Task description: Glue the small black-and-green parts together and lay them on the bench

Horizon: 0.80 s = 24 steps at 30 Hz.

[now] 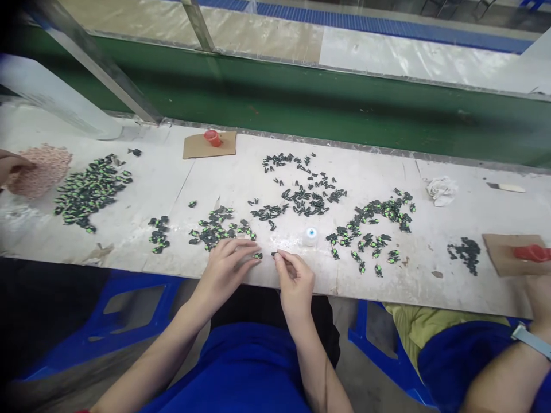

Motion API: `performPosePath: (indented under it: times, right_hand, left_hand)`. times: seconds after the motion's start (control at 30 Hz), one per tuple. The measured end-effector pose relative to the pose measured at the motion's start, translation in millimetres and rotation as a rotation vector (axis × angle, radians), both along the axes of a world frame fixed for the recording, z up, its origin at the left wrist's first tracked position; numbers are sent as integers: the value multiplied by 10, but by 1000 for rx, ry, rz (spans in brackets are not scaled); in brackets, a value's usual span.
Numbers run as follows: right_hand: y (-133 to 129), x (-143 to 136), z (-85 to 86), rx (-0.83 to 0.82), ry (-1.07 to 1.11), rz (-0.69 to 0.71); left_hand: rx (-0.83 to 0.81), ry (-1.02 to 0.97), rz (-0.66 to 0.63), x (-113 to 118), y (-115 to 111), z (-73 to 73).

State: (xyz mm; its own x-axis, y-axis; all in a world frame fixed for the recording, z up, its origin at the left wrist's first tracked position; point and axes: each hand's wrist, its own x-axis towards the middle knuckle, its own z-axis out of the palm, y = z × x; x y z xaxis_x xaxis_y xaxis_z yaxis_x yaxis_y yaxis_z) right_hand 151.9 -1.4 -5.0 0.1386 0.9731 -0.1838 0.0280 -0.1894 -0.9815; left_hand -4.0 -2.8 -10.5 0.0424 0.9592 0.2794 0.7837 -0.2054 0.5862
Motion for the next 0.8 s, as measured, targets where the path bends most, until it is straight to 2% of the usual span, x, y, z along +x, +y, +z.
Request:
performPosePath:
  times: [0.13, 0.3, 0.57, 0.8]
  right_hand:
    - [-20, -40, -12, 37, -105, 85]
    - [-29, -66, 20, 45, -53, 143]
    - [-5, 43, 101, 74, 23, 213]
    - [-2, 93, 149, 86, 55, 186]
  left_hand:
    - [20, -9, -64, 1, 6, -32]
    - [-68, -104, -156, 12, 7, 99]
    - [-38, -191, -224, -7, 22, 218]
    - [106, -193, -291, 21, 26, 283]
